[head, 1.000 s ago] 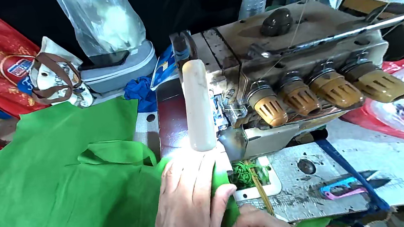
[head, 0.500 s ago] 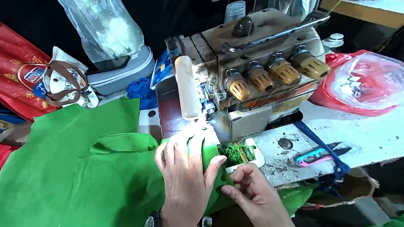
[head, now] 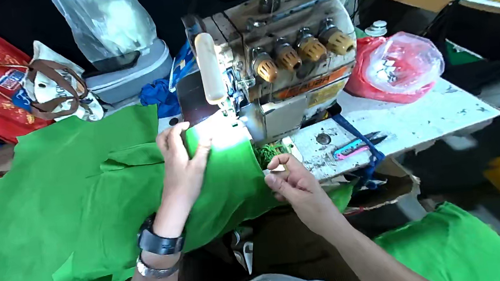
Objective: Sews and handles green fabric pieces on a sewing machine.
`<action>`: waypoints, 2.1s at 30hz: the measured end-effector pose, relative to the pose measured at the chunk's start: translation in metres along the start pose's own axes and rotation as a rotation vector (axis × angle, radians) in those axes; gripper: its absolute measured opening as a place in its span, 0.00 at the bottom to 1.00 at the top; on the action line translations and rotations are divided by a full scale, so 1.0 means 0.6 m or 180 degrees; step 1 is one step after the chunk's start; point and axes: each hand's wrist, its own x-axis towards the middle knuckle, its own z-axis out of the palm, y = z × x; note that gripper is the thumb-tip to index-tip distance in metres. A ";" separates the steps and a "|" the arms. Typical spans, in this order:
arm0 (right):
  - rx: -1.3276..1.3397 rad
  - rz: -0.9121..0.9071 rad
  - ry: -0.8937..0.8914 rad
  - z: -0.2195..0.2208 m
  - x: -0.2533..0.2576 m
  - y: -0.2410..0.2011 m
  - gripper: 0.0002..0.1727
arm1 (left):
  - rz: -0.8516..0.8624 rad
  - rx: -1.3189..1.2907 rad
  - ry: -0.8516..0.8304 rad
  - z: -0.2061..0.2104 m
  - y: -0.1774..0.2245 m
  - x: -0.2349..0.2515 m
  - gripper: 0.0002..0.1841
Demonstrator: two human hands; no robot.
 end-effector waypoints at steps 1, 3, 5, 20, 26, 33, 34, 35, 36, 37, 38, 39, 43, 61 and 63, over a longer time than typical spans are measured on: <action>0.0225 0.0174 -0.0054 -0.004 -0.008 0.005 0.11 | -0.0237 -0.0195 -0.0178 -0.010 -0.009 -0.005 0.33; 0.0432 0.0237 -0.0070 -0.007 -0.020 0.014 0.13 | -0.0496 -0.0394 -0.0478 -0.030 -0.023 -0.012 0.33; 0.0228 0.0051 0.0039 -0.003 -0.029 0.018 0.12 | -0.0619 -0.0335 -0.0702 -0.049 -0.029 -0.007 0.31; -0.0572 0.0010 -0.0122 0.016 -0.044 0.026 0.23 | -0.0272 -0.0322 -0.1585 -0.125 -0.019 0.031 0.08; -0.0399 -0.0192 0.0076 0.015 -0.050 0.025 0.25 | -0.0015 -0.0370 -0.1534 -0.132 -0.029 0.036 0.13; -0.0317 -0.0252 0.0103 0.014 -0.061 0.034 0.25 | -0.0329 -0.0547 -0.1668 -0.122 -0.029 0.025 0.11; -0.0323 -0.0270 0.0131 0.015 -0.061 0.033 0.27 | -0.0316 -0.0518 -0.1648 -0.121 -0.028 0.024 0.11; -0.0350 -0.0320 0.0162 0.017 -0.062 0.031 0.27 | -0.0284 -0.0509 -0.1624 -0.121 -0.029 0.024 0.12; -0.0383 -0.0377 0.0185 0.018 -0.062 0.030 0.28 | -0.0241 -0.0521 -0.1605 -0.121 -0.030 0.023 0.12; -0.0424 -0.0405 0.0207 0.019 -0.062 0.029 0.28 | -0.0213 -0.0523 -0.1608 -0.121 -0.031 0.023 0.12; -0.0445 -0.0394 0.0231 0.020 -0.060 0.031 0.29 | -0.0264 -0.0491 -0.1614 -0.121 -0.027 0.022 0.12; -0.0453 -0.0379 0.0258 0.020 -0.059 0.033 0.29 | -0.0440 -0.0411 -0.1562 -0.119 -0.014 0.019 0.11; -0.0396 -0.0338 0.0318 0.024 -0.059 0.035 0.30 | -0.0485 -0.0298 -0.1496 -0.114 -0.011 0.012 0.09; -0.0520 -0.0473 0.0224 0.014 -0.073 0.050 0.22 | -0.0423 -0.0545 -0.1810 -0.128 -0.049 0.005 0.15; -0.0603 -0.0559 0.0212 0.015 -0.071 0.051 0.20 | -0.0440 -0.0380 -0.1670 -0.127 -0.049 0.001 0.13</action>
